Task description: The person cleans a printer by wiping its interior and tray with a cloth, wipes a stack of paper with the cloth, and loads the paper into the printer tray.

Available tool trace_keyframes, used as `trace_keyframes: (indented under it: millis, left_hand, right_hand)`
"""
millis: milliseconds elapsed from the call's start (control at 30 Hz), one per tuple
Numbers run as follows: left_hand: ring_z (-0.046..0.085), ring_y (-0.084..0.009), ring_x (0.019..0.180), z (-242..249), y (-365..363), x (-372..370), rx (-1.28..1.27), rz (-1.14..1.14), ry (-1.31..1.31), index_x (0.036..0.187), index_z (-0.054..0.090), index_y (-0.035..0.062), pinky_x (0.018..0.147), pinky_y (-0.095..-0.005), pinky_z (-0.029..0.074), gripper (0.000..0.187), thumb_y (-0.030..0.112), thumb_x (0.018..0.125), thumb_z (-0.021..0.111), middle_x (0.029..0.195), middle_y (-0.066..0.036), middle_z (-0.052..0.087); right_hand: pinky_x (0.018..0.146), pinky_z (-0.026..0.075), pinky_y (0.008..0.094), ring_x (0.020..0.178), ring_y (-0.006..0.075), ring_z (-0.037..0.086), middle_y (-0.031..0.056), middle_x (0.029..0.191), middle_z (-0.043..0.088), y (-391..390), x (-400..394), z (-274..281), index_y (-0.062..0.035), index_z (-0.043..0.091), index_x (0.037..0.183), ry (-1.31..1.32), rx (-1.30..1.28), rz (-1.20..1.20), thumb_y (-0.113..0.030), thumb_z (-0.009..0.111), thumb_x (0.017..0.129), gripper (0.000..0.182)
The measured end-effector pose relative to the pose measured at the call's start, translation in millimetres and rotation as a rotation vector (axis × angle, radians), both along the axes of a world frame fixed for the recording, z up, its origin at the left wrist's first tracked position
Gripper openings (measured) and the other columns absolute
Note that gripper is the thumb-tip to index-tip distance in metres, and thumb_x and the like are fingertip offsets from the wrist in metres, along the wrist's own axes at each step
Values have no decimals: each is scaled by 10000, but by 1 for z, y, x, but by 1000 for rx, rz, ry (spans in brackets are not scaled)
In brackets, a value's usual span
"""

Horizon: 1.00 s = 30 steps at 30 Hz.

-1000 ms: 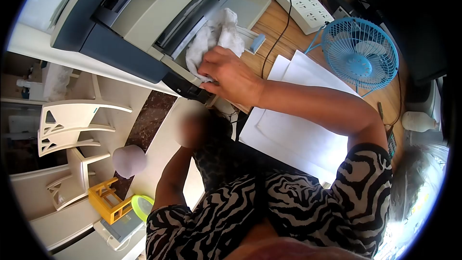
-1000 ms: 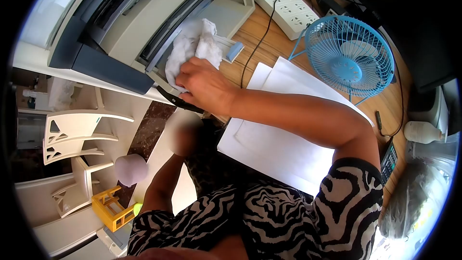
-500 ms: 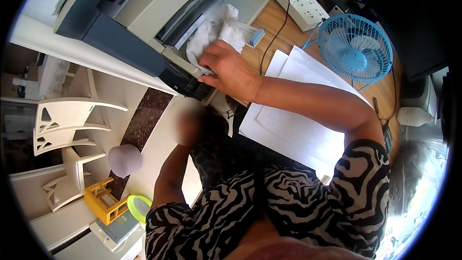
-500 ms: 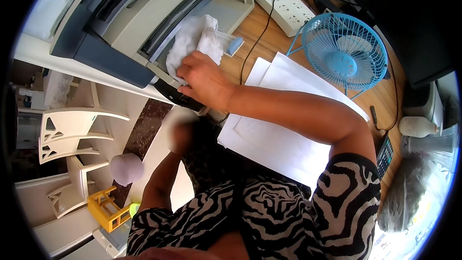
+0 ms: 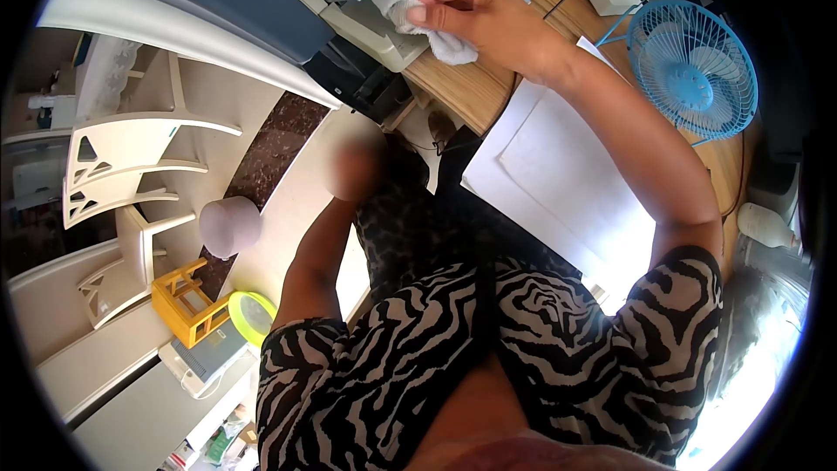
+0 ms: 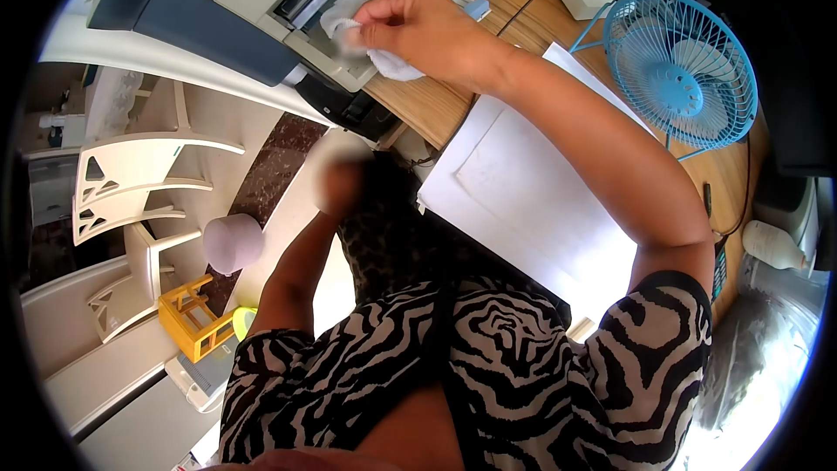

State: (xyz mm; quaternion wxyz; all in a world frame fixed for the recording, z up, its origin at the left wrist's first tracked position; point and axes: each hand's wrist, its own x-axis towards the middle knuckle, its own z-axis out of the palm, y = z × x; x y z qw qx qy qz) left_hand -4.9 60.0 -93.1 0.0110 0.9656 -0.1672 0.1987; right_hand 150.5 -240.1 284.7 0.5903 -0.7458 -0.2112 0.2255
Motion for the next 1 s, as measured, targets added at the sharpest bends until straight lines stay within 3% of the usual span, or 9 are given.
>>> trace_keyframes:
  millis: [367, 400, 500, 567, 633, 667, 800, 900, 1000]
  left_hand:
    - [533, -275, 669, -24, 15, -1, 23, -67, -114, 863, 626, 12, 586, -424, 404, 87, 69, 852, 561, 736, -137, 544]
    - [551, -287, 706, -24, 15, -1, 22, -29, -88, 890, 636, 16, 611, -434, 423, 108, 92, 861, 564, 773, -142, 566]
    - [592, -320, 842, -1, 1, -3, -134, 218, 130, 981, 664, 41, 714, -459, 472, 186, 173, 887, 573, 906, -146, 624]
    - [605, -338, 963, 84, -41, 11, -439, 566, 445, 1057, 679, 79, 815, -467, 496, 249, 246, 902, 580, 1022, -133, 655]
    - [581, -338, 1093, 87, -38, 14, -433, 651, 562, 1126, 682, 141, 926, -448, 485, 305, 328, 907, 580, 1138, -94, 655]
    - [584, -337, 1088, 88, -40, 14, -427, 655, 562, 1124, 682, 136, 919, -450, 487, 305, 326, 909, 578, 1133, -98, 655]
    - [580, -333, 1104, 82, -38, 16, -415, 651, 573, 1137, 678, 137, 925, -451, 484, 314, 327, 913, 567, 1149, -97, 651]
    - [575, -333, 1114, 104, -45, 13, -378, 577, 625, 1144, 677, 139, 937, -450, 479, 318, 327, 916, 559, 1163, -96, 648]
    - [573, -331, 1120, 110, -48, 11, -361, 540, 637, 1147, 676, 141, 944, -450, 475, 318, 324, 918, 554, 1176, -96, 645]
  right_hand:
    - [997, 498, 307, 1082, 152, 636, 51, 1204, 649, -26, 9, 12, -71, 581, 1249, 628, 576, -284, -211, 516, 1026, 271]
    - [871, 533, 359, 994, 224, 665, 51, 1118, 679, -26, 15, 17, -45, 651, 1099, 628, 650, -320, -167, 532, 987, 204]
    - [955, 472, 363, 997, 246, 591, 103, 1043, 653, -40, 41, 35, 3, 635, 1021, 487, 820, -240, -126, 569, 928, 172]
    - [949, 478, 373, 988, 239, 605, 100, 1050, 662, -48, 54, 48, 0, 623, 1049, 355, 894, -416, -146, 558, 947, 189]
    - [944, 484, 382, 979, 232, 619, 96, 1057, 672, -55, 61, 51, -2, 610, 1076, 220, 961, -602, -166, 547, 966, 207]
    - [909, 504, 384, 954, 227, 637, 106, 1038, 678, -48, 53, 49, -15, 603, 1112, 4, 750, -808, -190, 545, 976, 229]
    - [806, 522, 336, 900, 211, 640, 86, 1044, 680, -23, 51, 1, -15, 600, 1133, 480, 845, -565, -226, 591, 969, 268]
    - [764, 522, 333, 876, 212, 648, 111, 1009, 701, -5, 19, 21, 8, 639, 1048, 349, 378, -582, -187, 641, 923, 232]
    - [752, 513, 341, 838, 230, 655, 167, 945, 705, -10, 32, 2, 43, 656, 954, -224, -58, -69, -133, 642, 884, 190]
